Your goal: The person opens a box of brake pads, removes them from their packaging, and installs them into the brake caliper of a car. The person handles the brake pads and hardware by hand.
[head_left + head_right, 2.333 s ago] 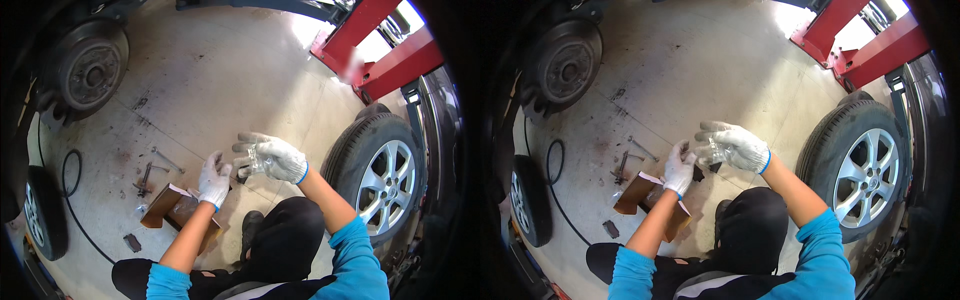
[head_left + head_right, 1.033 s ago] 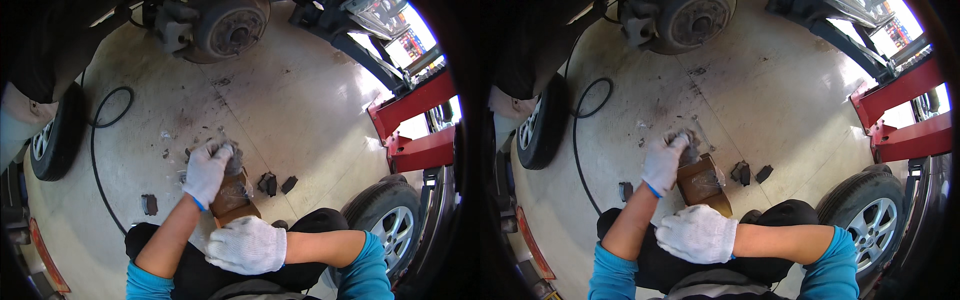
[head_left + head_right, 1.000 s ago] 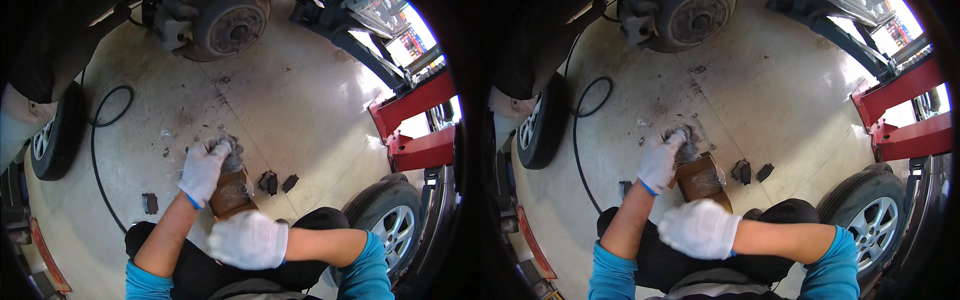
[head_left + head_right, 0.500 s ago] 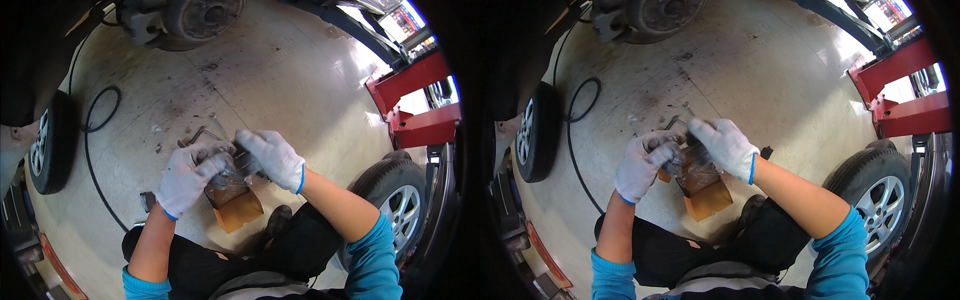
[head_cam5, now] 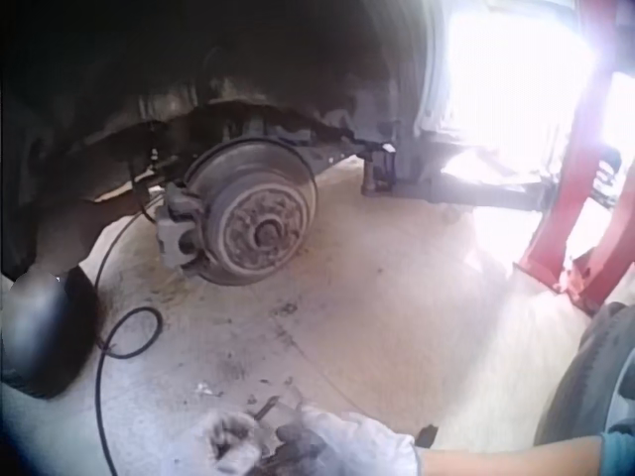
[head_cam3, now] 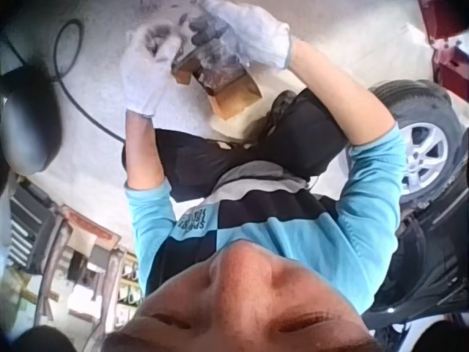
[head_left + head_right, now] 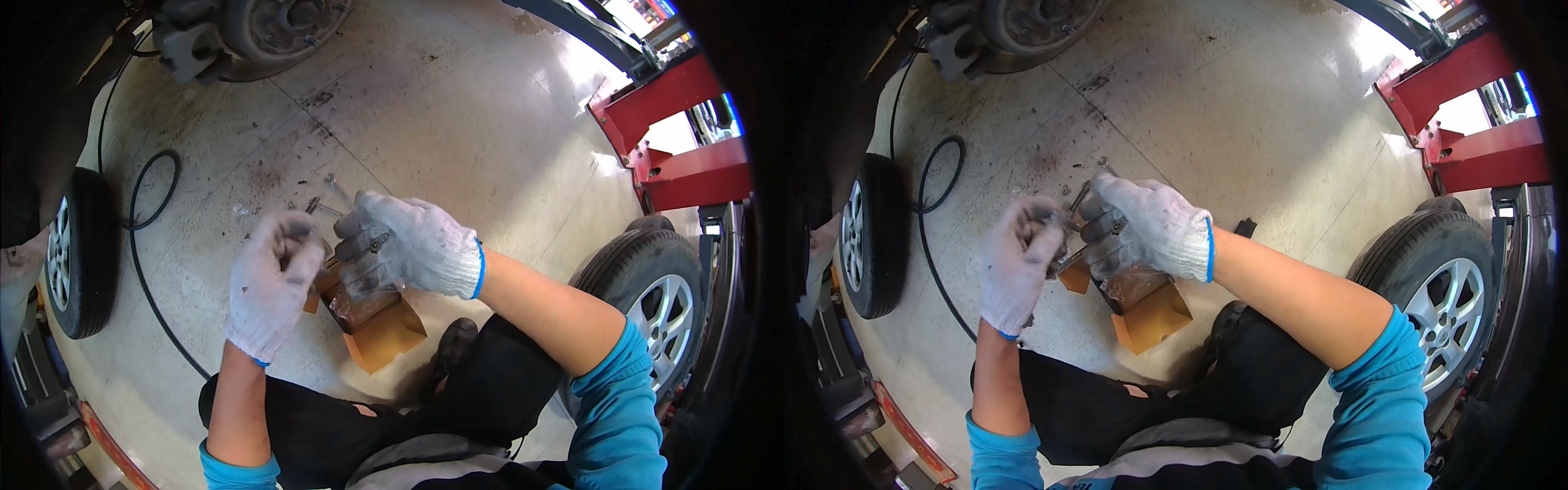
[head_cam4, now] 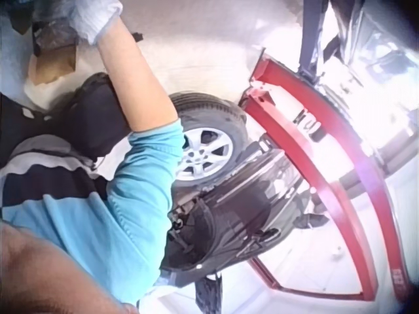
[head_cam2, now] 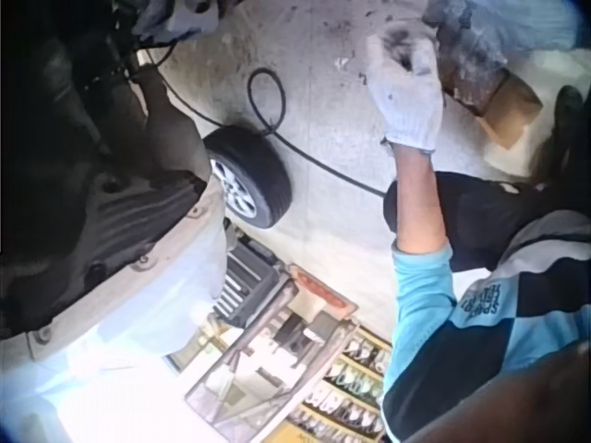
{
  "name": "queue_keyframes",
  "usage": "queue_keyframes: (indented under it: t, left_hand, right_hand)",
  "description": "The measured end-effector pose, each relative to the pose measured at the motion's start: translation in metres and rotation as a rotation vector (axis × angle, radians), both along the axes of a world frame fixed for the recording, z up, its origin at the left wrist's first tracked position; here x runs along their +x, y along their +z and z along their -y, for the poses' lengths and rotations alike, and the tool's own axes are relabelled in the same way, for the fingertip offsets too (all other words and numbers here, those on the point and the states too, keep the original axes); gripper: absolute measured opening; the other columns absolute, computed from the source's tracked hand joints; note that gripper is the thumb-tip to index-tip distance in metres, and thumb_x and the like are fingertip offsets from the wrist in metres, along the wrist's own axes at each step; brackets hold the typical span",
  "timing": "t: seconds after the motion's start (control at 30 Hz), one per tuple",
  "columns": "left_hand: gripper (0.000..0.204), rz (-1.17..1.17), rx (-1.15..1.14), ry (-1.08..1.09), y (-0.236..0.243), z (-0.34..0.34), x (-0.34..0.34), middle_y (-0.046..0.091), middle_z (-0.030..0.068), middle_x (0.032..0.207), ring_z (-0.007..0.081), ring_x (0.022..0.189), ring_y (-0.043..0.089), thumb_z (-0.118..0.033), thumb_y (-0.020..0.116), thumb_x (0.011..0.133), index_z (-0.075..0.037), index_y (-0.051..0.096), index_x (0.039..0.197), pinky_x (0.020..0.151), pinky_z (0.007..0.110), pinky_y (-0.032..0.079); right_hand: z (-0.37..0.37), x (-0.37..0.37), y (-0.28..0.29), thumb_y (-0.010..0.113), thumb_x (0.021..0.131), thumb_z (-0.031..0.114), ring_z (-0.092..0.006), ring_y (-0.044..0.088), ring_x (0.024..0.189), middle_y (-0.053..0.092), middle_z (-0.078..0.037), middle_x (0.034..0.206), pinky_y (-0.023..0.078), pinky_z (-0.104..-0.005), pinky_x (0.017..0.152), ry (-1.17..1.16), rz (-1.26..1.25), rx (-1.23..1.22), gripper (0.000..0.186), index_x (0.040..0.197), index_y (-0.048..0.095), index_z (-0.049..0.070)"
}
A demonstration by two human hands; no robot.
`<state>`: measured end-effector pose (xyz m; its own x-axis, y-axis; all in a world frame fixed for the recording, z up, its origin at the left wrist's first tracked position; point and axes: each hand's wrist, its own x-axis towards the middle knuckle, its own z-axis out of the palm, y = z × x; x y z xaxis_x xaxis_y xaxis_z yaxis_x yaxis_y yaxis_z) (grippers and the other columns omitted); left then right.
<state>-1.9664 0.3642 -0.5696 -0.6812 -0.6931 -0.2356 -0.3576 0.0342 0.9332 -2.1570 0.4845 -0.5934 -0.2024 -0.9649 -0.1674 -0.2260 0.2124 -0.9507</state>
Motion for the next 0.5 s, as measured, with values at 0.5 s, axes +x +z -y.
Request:
queue_keyframes:
  t: [0.5]
  left_hand:
    - [0.059,0.962,-0.241,-0.912,-0.173,-0.061,0.001,0.061,0.0272,0.133,0.0417,0.124,0.06,-0.029,0.066,0.086,-0.007,0.051,0.139,0.106,0.047,0.049]
  right_hand:
    - [-0.067,-0.147,-0.201,0.053,0.098,0.014,-0.0285,0.071,0.107,0.072,-0.015,0.12,0.058,-0.0396,0.092,0.245,-0.455,0.877,0.033,0.128,0.067,0.005]
